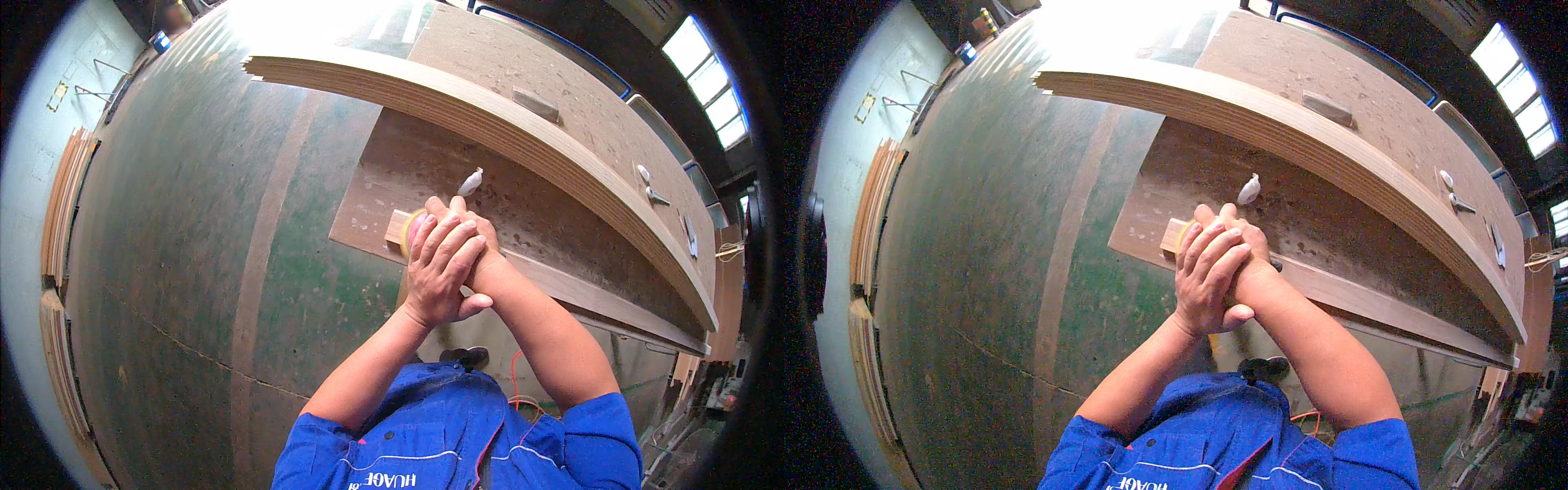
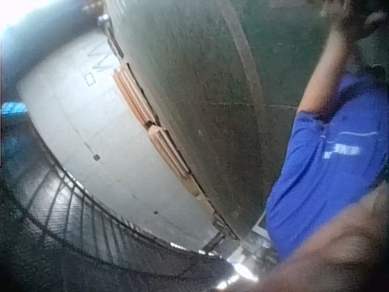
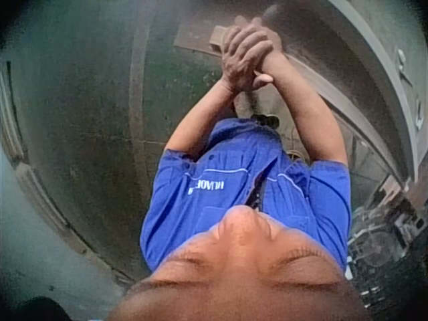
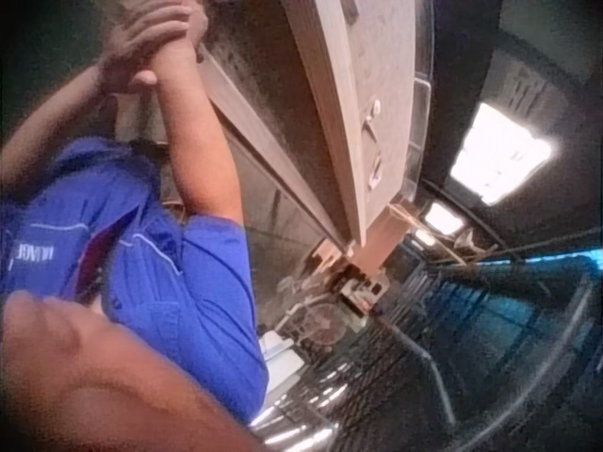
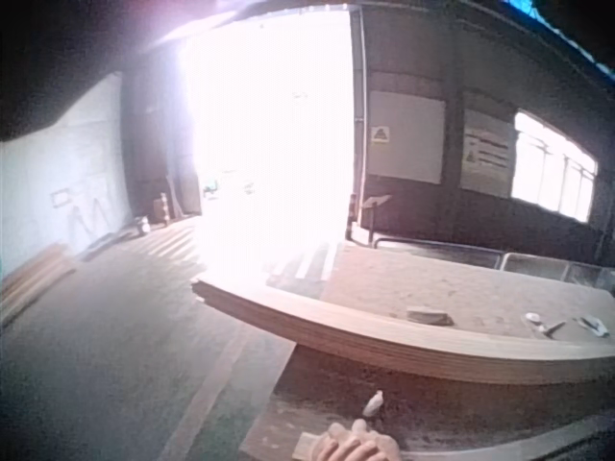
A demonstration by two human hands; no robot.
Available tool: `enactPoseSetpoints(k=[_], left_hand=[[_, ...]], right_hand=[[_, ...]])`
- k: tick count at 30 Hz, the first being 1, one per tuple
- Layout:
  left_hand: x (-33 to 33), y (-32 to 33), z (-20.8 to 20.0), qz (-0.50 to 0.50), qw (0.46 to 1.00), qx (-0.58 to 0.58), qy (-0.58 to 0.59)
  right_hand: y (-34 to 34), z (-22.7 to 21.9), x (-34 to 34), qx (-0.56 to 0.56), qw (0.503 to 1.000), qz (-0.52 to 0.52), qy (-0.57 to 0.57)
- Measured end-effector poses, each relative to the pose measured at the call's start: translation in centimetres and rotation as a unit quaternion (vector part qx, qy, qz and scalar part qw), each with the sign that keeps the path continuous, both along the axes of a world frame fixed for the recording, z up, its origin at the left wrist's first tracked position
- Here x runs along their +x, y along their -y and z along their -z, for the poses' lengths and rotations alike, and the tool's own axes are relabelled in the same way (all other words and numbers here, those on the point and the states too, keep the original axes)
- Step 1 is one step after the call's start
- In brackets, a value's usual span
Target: The person uses a circular pneumatic sander to smooth the surface of several stacked wooden boards, moving the tool along the edges and apply glue from a small bottle to specific points.
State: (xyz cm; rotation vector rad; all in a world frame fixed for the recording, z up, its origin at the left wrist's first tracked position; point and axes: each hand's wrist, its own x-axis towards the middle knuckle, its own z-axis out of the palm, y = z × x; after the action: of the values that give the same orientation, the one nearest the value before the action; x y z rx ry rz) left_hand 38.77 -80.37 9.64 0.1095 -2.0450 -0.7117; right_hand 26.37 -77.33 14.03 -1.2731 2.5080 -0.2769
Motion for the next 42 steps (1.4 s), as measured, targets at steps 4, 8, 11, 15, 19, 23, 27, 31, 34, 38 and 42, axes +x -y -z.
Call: enactPoseSetpoints(k=[4,8,11,15,19,23,27,31,34,38,42], left_hand=[[-0.4,-0.6,0.0,0.005,1.0,-0.003,0.004],[-0.7,-1.3,0.1,0.009,1.0,-0.001,0.001],[-1.0,-1.8,0.2,0.013,1.0,-0.004,0.007],[-1.4,-2.4,0.1,0.021,1.0,-0.003,0.006],[-2.0,-3.1,0.2,0.021,1.0,-0.013,0.005],[-2.4,-3.8,0.2,0.022,1.0,-0.019,0.007],[-2.9,-4.7,0.4,0.029,0.999,-0.014,0.009],[-3.5,-5.6,0.6,0.039,0.999,-0.005,0.007],[-3.9,-6.3,0.4,0.045,0.999,-0.005,0.006],[-4.5,-7.4,0.5,0.058,0.998,-0.007,0.007],[-5.3,-8.5,0.6,0.064,0.998,-0.017,0.012]], right_hand=[[-1.1,0.0,-0.3,0.003,1.0,0.006,0.0],[-2.1,0.2,-0.6,0.005,1.0,0.013,-0.001],[-2.8,0.3,-0.7,0.003,1.0,0.017,0.0],[-3.6,0.3,-1.1,0.007,1.0,0.022,0.0],[-4.6,0.4,-1.4,0.006,1.0,0.028,0.001],[-5.5,0.4,-1.8,0.006,0.999,0.031,0.002],[-6.3,0.6,-2.3,0.007,0.999,0.035,0.003],[-7.2,0.7,-2.7,0.007,0.999,0.041,0.003],[-8.1,0.6,-3.1,0.007,0.999,0.045,0.005],[-9.3,0.7,-3.6,0.006,0.999,0.053,0.006],[-10.6,0.9,-4.2,0.006,0.998,0.06,0.005]])
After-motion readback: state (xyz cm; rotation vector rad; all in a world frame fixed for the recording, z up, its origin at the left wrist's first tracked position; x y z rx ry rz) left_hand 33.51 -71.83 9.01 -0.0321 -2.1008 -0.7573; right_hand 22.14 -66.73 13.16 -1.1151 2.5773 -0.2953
